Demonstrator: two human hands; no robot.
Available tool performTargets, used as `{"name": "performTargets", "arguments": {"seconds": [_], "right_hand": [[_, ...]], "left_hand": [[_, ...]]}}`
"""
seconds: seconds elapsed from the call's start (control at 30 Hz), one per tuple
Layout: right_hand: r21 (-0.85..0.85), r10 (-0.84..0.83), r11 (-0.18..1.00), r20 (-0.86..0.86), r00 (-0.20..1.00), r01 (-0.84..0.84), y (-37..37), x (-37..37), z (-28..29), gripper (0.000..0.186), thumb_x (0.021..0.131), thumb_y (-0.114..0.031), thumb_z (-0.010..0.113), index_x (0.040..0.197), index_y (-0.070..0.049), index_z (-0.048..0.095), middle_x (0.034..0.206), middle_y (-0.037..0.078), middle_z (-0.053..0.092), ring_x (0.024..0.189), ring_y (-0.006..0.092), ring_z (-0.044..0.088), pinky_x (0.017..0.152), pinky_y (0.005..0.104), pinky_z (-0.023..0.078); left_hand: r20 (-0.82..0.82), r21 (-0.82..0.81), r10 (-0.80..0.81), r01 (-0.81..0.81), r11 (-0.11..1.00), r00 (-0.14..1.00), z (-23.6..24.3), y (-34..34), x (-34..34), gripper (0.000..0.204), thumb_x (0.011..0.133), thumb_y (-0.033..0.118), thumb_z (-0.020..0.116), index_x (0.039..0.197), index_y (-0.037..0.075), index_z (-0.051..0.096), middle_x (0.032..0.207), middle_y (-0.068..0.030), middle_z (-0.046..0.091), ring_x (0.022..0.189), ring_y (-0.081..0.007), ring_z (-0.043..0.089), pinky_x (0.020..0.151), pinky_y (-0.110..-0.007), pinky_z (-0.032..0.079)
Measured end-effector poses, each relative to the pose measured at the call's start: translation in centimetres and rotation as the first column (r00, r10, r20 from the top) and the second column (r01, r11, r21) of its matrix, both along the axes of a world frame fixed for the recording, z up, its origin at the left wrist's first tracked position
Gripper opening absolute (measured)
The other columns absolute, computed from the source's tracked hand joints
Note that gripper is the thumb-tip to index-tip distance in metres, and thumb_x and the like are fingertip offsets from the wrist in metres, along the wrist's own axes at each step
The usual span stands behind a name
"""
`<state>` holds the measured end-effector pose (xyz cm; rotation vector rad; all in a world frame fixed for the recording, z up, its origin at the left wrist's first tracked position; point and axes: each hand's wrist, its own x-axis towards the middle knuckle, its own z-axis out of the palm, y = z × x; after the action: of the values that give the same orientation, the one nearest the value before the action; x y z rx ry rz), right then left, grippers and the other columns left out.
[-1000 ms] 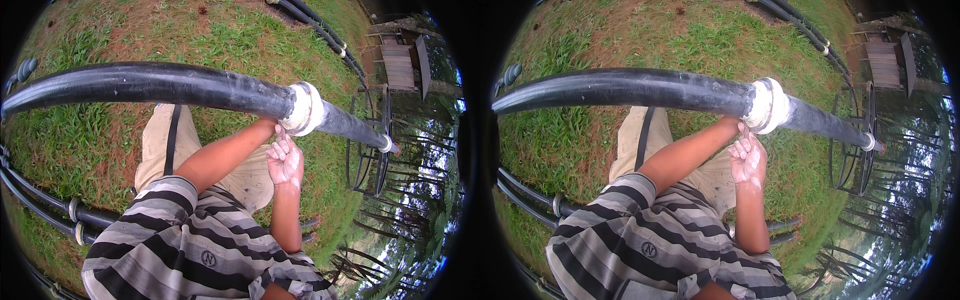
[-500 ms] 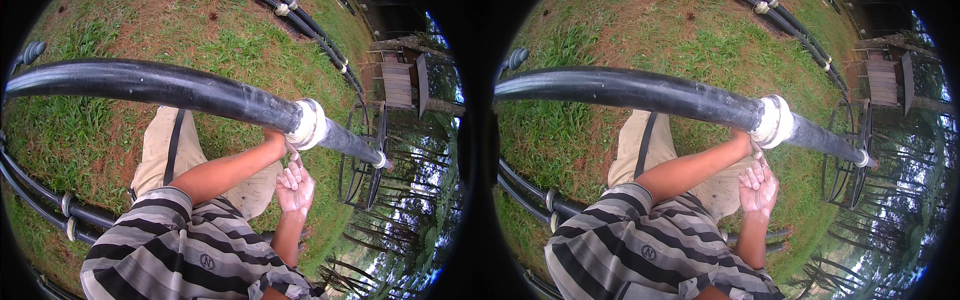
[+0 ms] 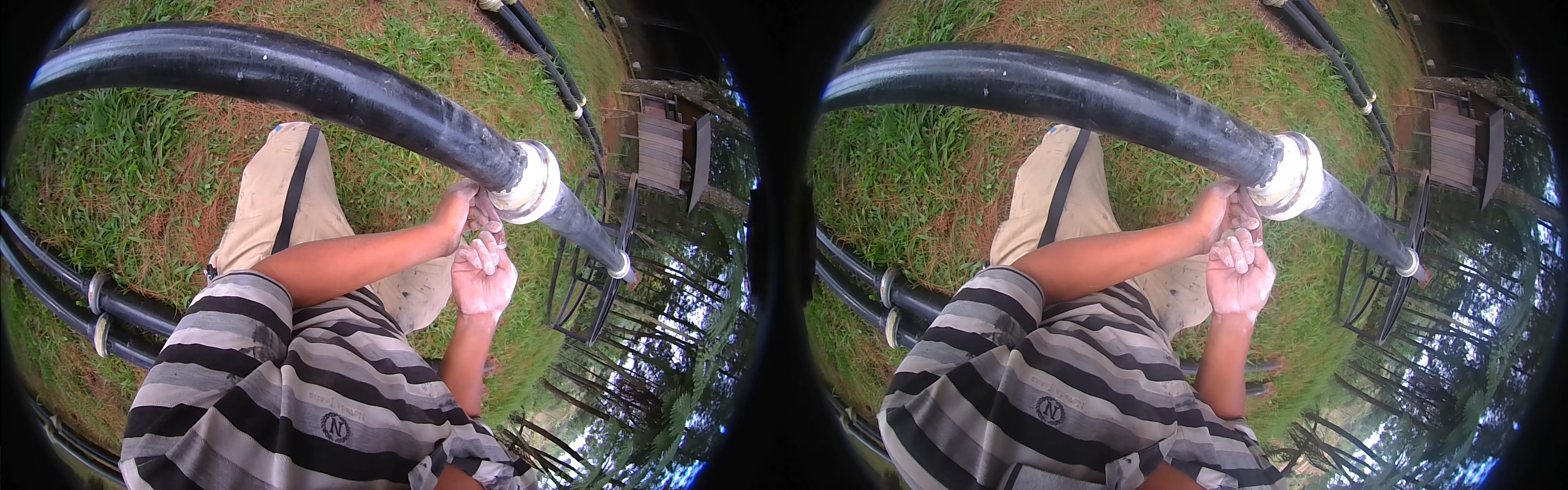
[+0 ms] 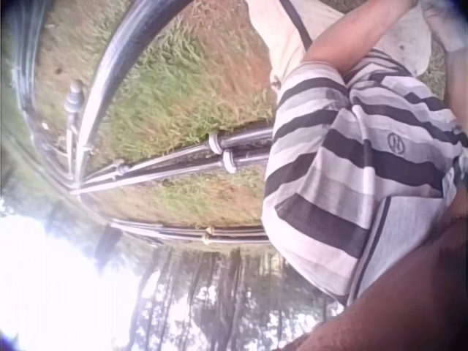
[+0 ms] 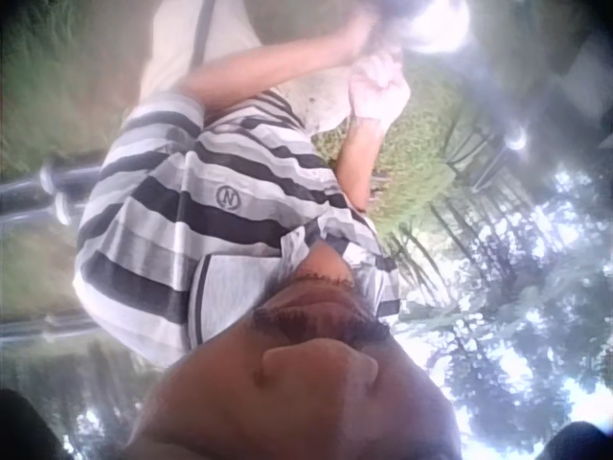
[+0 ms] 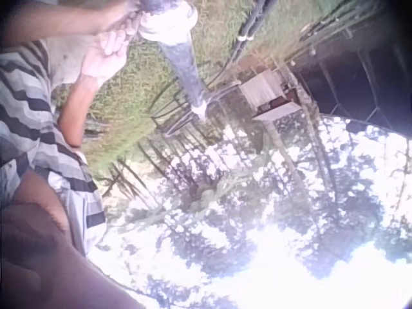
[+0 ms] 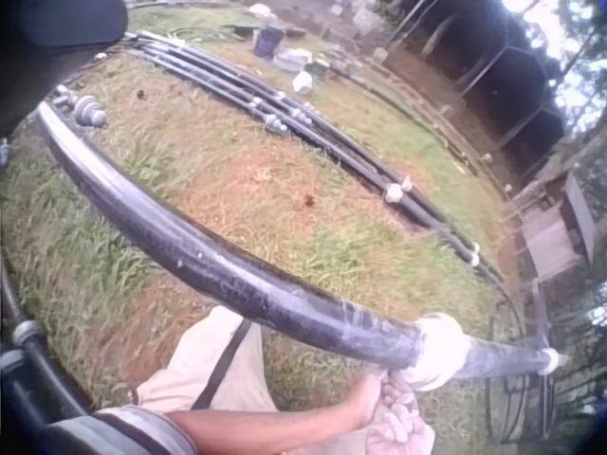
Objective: The person joins two pipe sections together by applying a white sealant, wrapping the joint with a strip of fabric, and smoothing it with their hands.
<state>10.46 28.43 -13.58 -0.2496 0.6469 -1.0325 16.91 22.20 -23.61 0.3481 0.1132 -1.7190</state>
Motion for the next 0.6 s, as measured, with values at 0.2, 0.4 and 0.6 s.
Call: {"name": "performTargets", "arguments": {"seconds": [0.2, 0.4, 0.6], "right_hand": [[-0.088, -0.018, 0.996, -0.349, 0.937, -0.014, 0.9, -0.5, -0.4, 0.024, 0.104, -0.016, 0.046, 0.121, 0.000, 0.055, 0.073, 0.000, 0.051, 0.062, 0.0121, 0.050, 0.059, 0.0274, 0.043], [-0.612, -0.635, 0.762, -0.771, -0.055, -0.214, -1.4, -4.2, 1.2, 0.029, 0.108, -0.021, 0.048, 0.115, 0.000, 0.066, 0.094, 0.007, 0.068, 0.085, 0.0154, 0.067, 0.067, 0.0278, 0.051], [-0.757, -0.933, 0.350, -0.336, -0.130, -0.552, -11.1, -3.8, 9.2, 0.029, 0.107, -0.019, 0.049, 0.114, 0.004, 0.067, 0.102, 0.011, 0.072, 0.095, 0.0210, 0.069, 0.085, 0.0324, 0.052]], "left_hand": [[0.076, -0.026, -0.025, 0.027, 0.999, 0.997, 2.2, 2.3, 1.1, 0.026, 0.108, 0.028, 0.043, 0.100, 0.009, 0.058, 0.072, -0.0043, 0.060, 0.065, -0.0142, 0.061, 0.059, -0.028, 0.048], [0.162, 0.088, 0.027, -0.041, 0.995, 0.986, 3.3, 2.3, -0.4, 0.026, 0.108, 0.024, 0.042, 0.094, 0.008, 0.058, 0.066, 0.0004, 0.051, 0.056, -0.0105, 0.047, 0.051, -0.029, 0.037], [0.355, 0.104, 0.243, -0.297, 0.949, 0.903, 4.1, 1.1, -1.6, 0.035, 0.108, 0.024, 0.040, 0.088, 0.004, 0.060, 0.065, -0.0043, 0.053, 0.053, -0.0123, 0.048, 0.049, -0.030, 0.036]]}}
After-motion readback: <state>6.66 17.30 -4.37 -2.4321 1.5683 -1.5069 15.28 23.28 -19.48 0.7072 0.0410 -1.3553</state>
